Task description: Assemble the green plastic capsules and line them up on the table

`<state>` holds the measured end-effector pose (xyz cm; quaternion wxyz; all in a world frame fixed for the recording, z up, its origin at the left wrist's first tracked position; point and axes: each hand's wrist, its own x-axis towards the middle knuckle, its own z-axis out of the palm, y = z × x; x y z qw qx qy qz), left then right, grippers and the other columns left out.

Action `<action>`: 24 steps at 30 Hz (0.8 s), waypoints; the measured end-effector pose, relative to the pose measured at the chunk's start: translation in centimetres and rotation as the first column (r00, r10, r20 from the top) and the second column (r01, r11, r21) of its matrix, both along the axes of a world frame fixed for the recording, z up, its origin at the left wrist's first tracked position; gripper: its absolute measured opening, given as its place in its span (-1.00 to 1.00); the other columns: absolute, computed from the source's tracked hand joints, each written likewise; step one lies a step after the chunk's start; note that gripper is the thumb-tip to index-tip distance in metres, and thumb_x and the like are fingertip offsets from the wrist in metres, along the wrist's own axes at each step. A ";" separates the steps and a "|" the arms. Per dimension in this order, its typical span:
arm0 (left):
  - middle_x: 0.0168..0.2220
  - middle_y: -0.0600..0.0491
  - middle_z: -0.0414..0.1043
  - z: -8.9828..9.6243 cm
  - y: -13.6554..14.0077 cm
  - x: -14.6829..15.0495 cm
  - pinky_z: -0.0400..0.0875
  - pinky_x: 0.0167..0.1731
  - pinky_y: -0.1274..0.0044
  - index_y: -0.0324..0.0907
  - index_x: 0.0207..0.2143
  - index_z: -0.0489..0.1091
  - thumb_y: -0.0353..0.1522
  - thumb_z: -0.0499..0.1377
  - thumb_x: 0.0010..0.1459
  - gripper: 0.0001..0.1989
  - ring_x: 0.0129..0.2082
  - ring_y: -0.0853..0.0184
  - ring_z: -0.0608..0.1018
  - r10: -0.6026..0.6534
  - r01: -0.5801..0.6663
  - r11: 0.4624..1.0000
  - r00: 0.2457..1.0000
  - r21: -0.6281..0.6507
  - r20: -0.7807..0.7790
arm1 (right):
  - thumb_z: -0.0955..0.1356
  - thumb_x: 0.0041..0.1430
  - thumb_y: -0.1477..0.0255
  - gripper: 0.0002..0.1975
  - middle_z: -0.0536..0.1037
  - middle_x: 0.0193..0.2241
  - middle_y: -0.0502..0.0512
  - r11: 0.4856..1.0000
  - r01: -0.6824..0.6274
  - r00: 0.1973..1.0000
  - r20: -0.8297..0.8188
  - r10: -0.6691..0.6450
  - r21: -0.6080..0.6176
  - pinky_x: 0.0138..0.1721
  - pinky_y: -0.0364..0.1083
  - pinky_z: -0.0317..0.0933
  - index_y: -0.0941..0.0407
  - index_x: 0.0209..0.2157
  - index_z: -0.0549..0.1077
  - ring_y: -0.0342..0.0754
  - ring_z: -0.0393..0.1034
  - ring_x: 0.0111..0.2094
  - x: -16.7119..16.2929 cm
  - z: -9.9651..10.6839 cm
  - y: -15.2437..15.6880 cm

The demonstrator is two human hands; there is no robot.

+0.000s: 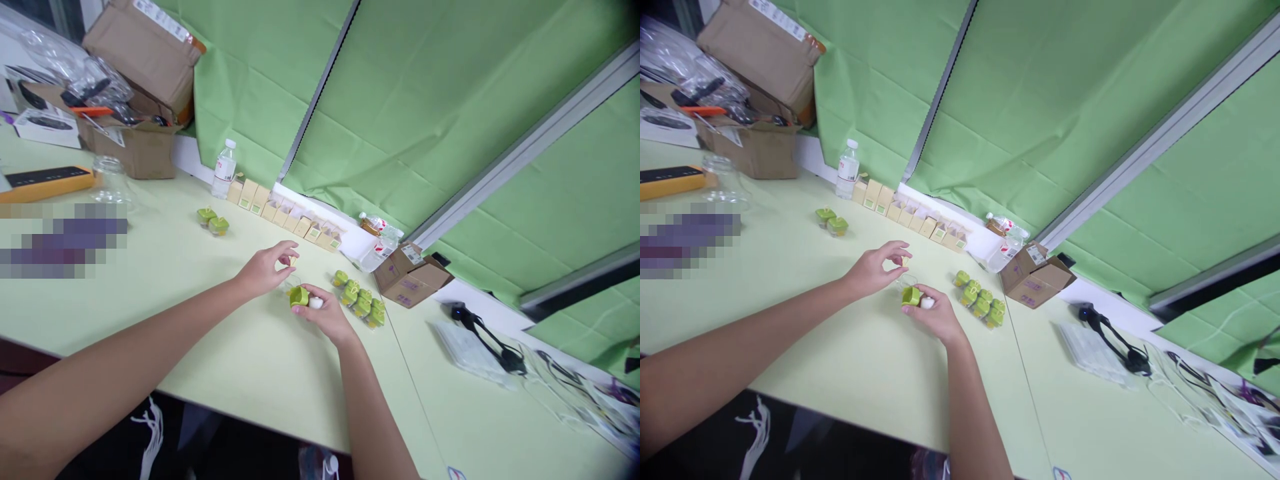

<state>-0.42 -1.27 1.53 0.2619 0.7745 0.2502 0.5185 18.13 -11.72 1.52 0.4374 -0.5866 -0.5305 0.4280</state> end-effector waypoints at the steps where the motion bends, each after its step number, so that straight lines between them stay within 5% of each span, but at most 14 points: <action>1: -0.11 0.10 0.56 0.0 0.0 0.0 0.51 -0.14 0.50 -0.07 0.07 0.24 -0.40 0.22 0.10 -0.54 -0.28 0.39 0.60 0.002 -0.002 1.000 1.000 -0.008 -0.002 | 0.60 -0.26 0.32 -0.37 0.52 -0.40 -0.05 1.000 0.001 1.000 0.000 -0.001 0.001 -0.33 -0.12 0.25 0.09 -0.05 0.53 -0.15 0.34 -0.42 0.0 0.0 0.0; 24: -0.14 0.10 0.60 0.5 -0.4 -0.2 0.51 -0.11 0.48 -0.05 0.08 0.24 -0.35 0.27 0.09 -0.50 -0.25 0.36 0.63 0.013 -0.011 0.997 1.000 -0.071 0.027 | 0.60 -0.26 0.29 -0.38 0.52 -0.41 -0.05 1.000 -0.003 1.000 0.018 0.003 0.007 -0.38 -0.13 0.22 0.07 -0.06 0.55 -0.15 0.32 -0.45 0.0 0.2 -0.2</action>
